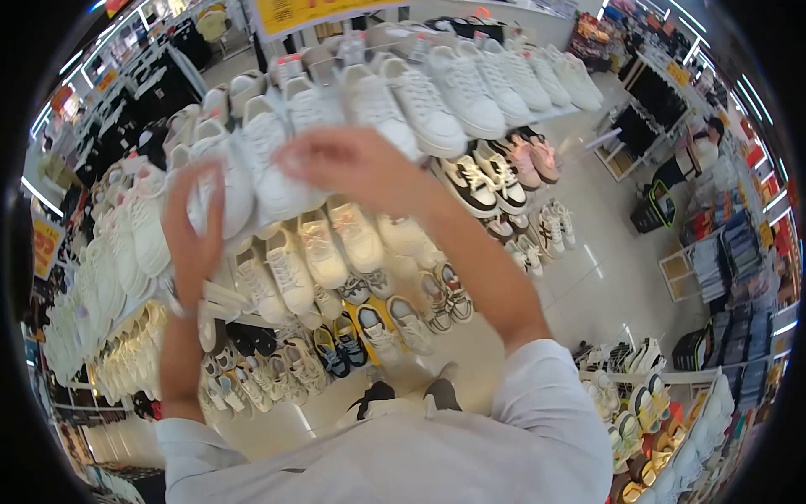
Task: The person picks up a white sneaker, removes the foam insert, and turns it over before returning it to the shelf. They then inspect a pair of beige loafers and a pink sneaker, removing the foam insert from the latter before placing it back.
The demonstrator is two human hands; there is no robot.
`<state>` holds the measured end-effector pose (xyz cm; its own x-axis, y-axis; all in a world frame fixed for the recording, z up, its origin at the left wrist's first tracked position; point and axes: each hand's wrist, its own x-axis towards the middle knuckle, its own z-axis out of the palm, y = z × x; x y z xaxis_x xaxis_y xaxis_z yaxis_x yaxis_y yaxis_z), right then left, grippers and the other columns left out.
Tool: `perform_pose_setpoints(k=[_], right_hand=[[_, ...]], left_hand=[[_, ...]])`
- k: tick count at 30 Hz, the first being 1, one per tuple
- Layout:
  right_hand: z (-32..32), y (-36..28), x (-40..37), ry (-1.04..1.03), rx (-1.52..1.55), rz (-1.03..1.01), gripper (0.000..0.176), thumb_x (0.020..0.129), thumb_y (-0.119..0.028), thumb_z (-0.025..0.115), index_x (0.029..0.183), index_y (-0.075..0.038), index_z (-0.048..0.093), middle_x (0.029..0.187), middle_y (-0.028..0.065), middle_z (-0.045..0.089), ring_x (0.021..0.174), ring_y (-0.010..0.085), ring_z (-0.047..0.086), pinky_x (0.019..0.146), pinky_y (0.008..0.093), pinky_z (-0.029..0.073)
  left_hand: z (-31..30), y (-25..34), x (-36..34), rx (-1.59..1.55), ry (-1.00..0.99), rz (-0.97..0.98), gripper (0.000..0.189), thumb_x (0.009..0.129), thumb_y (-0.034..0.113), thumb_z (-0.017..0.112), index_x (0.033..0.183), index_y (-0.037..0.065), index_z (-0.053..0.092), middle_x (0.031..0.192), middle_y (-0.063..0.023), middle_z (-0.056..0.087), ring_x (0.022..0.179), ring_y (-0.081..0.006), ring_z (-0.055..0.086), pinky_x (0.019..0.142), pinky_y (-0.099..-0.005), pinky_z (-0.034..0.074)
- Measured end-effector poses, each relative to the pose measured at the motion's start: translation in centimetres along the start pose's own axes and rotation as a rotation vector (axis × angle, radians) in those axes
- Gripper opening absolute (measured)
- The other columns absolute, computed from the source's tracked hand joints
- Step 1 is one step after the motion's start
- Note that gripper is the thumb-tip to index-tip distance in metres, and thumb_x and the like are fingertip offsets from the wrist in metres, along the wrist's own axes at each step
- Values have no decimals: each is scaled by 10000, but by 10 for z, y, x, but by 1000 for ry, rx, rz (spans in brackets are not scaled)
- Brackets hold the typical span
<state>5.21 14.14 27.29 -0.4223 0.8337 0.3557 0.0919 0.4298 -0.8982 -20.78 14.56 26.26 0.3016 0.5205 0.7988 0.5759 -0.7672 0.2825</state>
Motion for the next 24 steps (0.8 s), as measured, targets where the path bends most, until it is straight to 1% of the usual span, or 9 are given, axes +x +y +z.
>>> perform_pose_setpoints(k=[2,5,9,10,11,13,16,19,24], right_hand=[[-15,34,-90,-120,223,203,256,925,-156,623,1131,-13,676,1070,89,698,997,183,656,915,342,503],[-1,138,-229,73,553,556,292,979,-244,568,1108,1,663,1090,110,690,988,172,660,886,332,514],[78,323,-531,372,76,1139,361,877,-300,689,1102,-18,684,989,83,708,899,171,655,813,327,517],[77,305,-579,437,271,1363,327,863,-281,698,1056,-18,711,926,101,721,831,188,671,759,333,532],[82,325,-652,371,97,1365,335,849,-276,702,1035,1,715,897,113,717,761,202,665,719,342,535],[80,309,-732,696,105,1326,271,813,-270,647,853,-9,705,745,96,673,664,192,642,639,335,518],[46,336,-813,768,373,1625,284,821,-270,620,875,-1,695,747,114,669,667,208,646,640,346,520],[-30,344,-810,723,126,1459,187,877,-198,621,894,-19,673,705,61,619,619,152,597,518,302,469],[-108,372,-737,1058,150,1201,212,890,-184,639,1026,-23,656,862,69,666,705,139,637,587,262,493]], left_hand=[[37,43,-78,-121,-121,-46,169,866,9,589,1027,-8,637,1000,-147,668,917,-269,641,838,-340,479],[146,95,-215,-441,-442,-799,173,923,115,577,1051,15,636,918,-144,674,829,-267,653,753,-362,503],[236,151,-440,-303,-737,-764,211,930,178,588,1044,17,665,910,-162,684,828,-332,658,755,-412,516],[249,170,-438,-428,-866,-841,216,927,186,593,1043,18,664,911,-159,685,829,-328,660,755,-413,518],[259,189,-439,-552,-992,-925,220,925,193,598,1041,18,664,912,-157,686,829,-325,662,756,-414,519],[276,220,-407,-580,-1143,-1071,276,883,216,636,1081,25,664,980,-158,695,859,-306,677,780,-397,531],[336,197,-399,-346,-1274,-491,358,832,242,660,1110,17,649,1033,-186,685,936,-343,659,832,-412,520],[392,171,-355,-312,-1175,-272,372,830,263,650,1097,6,631,1037,-214,667,967,-389,628,847,-454,495],[444,190,-245,-346,-986,-518,392,852,198,643,1192,9,597,1085,-188,647,930,-352,644,819,-406,511]])
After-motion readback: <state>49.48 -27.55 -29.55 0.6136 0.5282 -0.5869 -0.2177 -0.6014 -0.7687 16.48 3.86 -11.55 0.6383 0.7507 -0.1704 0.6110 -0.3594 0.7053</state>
